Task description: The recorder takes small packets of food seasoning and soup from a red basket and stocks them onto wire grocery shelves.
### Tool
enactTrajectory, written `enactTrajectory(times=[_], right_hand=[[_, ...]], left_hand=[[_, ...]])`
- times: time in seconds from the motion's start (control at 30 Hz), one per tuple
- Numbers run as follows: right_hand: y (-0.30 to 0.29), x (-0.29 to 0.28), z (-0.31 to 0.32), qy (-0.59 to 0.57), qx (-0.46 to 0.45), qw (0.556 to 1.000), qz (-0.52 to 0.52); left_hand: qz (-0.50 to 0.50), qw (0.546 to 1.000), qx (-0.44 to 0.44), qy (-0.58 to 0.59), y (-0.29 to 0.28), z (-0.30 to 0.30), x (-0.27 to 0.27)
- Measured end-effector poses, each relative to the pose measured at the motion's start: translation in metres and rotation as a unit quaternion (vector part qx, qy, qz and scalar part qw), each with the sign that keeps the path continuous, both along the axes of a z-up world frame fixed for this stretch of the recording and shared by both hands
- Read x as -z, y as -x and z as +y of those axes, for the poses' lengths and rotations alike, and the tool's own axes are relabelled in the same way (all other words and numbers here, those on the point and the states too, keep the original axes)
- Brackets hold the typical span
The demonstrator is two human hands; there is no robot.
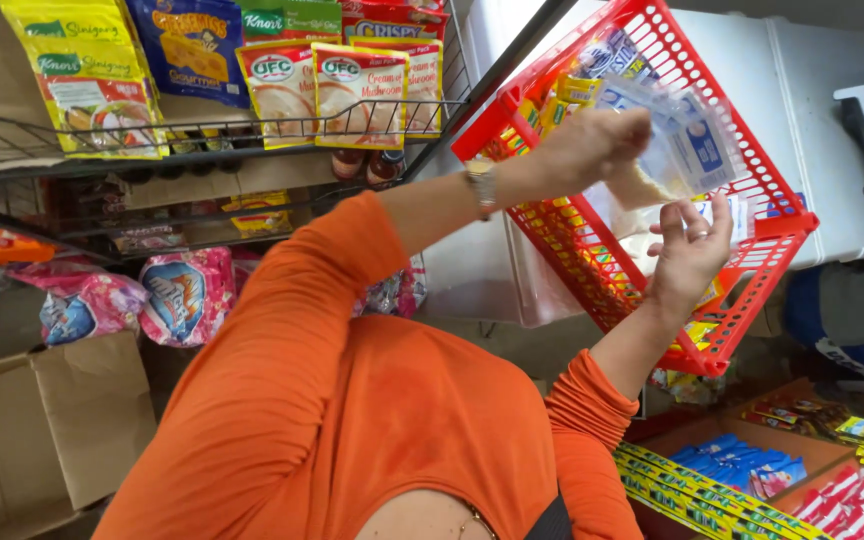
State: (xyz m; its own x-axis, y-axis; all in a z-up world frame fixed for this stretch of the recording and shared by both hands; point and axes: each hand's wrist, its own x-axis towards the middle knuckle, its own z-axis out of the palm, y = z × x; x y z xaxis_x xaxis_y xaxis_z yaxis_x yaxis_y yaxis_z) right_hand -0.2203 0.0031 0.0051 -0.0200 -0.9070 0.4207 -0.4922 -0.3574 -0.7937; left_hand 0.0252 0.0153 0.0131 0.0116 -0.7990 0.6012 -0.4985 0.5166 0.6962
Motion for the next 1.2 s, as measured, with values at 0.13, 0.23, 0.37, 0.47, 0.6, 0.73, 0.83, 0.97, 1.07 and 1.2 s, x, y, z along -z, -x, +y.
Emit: enactTrajectory(times=[0.13,0.23,0.37,0.47,0.6,0.73,0.83,0.97,1.07,1.2], right_hand=[[-0.034,-0.006,0.032,-0.143,-0.243,0.936,-0.213],[-0.098,-0.019,0.077,-0.225,-0.351,0.861,-0.292],[-0.182,-0.038,0.135,-0.350,-0.466,0.731,-0.355],[-0.228,-0.007,0.155,-0.309,-0.508,0.757,-0.270],[-0.290,0.009,0.188,-0.339,-0.482,0.782,-0.202],[-0.346,0.016,0.223,-0.334,-0.490,0.790,-0.153],[-0.390,0.017,0.251,-0.343,-0.497,0.785,-0.140],[-0.443,0.019,0.281,-0.353,-0.532,0.750,-0.174],[-0.482,0.013,0.301,-0.317,-0.589,0.726,-0.161],[-0.539,0.013,0.298,-0.340,-0.550,0.749,-0.144]], left_hand=[[0.151,0.988,0.022,0.022,-0.053,0.076,-0.001],[0.177,0.984,-0.031,-0.021,-0.089,0.135,-0.005],[0.280,0.941,-0.119,-0.149,-0.139,0.202,0.004],[0.181,0.965,-0.189,0.008,-0.185,0.233,0.047],[0.352,0.911,-0.091,-0.193,-0.232,0.309,0.019],[0.336,0.904,-0.125,-0.234,-0.278,0.361,0.019],[0.349,0.900,-0.143,-0.219,-0.312,0.390,0.031],[0.356,0.909,-0.160,-0.148,-0.350,0.423,0.036],[0.285,0.913,-0.237,-0.169,-0.372,0.445,0.023],[0.277,0.908,-0.285,-0.136,-0.423,0.446,0.036]])
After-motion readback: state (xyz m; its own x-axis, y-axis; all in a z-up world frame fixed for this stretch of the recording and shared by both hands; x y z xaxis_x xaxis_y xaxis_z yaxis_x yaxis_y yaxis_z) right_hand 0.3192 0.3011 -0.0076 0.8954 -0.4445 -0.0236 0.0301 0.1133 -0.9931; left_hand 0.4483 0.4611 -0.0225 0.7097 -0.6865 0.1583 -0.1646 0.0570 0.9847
